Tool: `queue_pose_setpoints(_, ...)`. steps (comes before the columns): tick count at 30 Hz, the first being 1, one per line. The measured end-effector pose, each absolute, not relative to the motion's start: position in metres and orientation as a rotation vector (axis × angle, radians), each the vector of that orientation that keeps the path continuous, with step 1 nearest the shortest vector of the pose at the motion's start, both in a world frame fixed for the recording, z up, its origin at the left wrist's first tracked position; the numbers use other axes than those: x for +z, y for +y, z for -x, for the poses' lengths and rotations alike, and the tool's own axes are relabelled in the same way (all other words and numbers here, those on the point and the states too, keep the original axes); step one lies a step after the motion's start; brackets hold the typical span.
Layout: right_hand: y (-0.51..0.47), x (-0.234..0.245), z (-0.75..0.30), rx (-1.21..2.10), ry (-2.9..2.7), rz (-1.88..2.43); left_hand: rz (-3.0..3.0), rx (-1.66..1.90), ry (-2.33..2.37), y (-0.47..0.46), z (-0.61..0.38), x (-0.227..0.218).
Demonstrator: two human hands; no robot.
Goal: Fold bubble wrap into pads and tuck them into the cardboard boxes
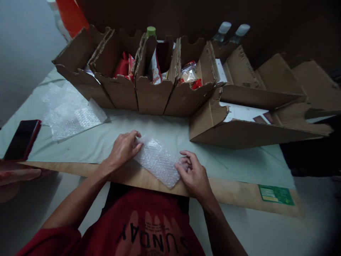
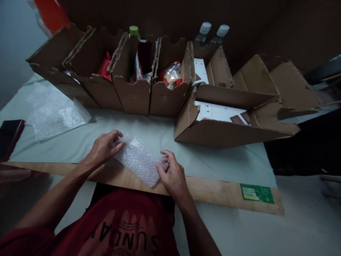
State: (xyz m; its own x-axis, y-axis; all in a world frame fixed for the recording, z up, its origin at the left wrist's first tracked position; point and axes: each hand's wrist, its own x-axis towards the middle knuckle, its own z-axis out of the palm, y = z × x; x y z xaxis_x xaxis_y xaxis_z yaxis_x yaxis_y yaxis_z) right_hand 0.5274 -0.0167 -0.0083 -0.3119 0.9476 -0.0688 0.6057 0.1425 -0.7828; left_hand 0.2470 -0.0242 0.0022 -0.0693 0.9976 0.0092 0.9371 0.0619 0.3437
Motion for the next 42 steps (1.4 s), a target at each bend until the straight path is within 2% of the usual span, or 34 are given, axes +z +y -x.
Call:
queue_pose_setpoints(3, -0.045, -0.005, -0.524, 1.054, -2.029, 1.466, -2.254, 0.441, 1.976, 0.006, -0.261, 0.01)
queue_pose_setpoints(7, -0.061, -0.019, -0.51, 0.825, -2.189, 1.523, -2.43, 0.383, 1.87, 0.033, -0.28, 0.001)
queue_pose_setpoints(11, -0.061, -0.029, -0.51, 0.781, -2.26, 1.493, -2.51, 0.748, 1.687, -0.023, -0.271, -0.006)
queue_pose_setpoints(14, -0.059, -0.026, -0.515, 0.901, -2.201, 1.457, -2.533, 0.717, 1.365, -0.093, -0.265, -0.003)
queue_pose_setpoints(17, -0.056, -0.023, -0.516, 1.141, -2.071, 1.418, -2.53, 0.645, 1.325, -0.133, -0.274, -0.007)
queue_pose_setpoints(21, -0.058, -0.029, -0.51, 1.482, -1.77, 1.412, -2.576, 0.73, 1.378, -0.133, -0.291, -0.027)
queue_pose_setpoints(24, -0.063, -0.029, -0.513, 1.62, -1.616, 1.425, -2.49, 0.857, 1.393, -0.123, -0.293, -0.037)
queue_pose_setpoints(26, -0.065, -0.022, -0.523, 1.527, -1.696, 1.445, -2.333, 0.987, 1.42, -0.119, -0.293, -0.037)
queue_pose_setpoints(28, -0.065, -0.011, -0.536, 1.282, -1.879, 1.411, -2.144, 1.073, 1.466, -0.117, -0.292, -0.034)
queue_pose_setpoints(31, -0.059, 0.0, -0.543, 0.998, -2.108, 1.234, -1.963, 1.063, 1.543, -0.113, -0.293, -0.026)
queue_pose_setpoints(34, -0.05, -0.008, -0.526, 1.009, -2.188, 1.13, -1.905, 1.017, 1.587, -0.11, -0.293, -0.021)
queue_pose_setpoints(38, -0.037, -0.031, -0.496, 1.011, -2.165, 1.25, -1.937, 1.039, 1.693, -0.106, -0.293, -0.026)
queue_pose_setpoints(42, -0.036, -0.033, -0.494, 0.688, -2.229, 1.267, -2.036, 0.939, 1.931, -0.101, -0.293, -0.036)
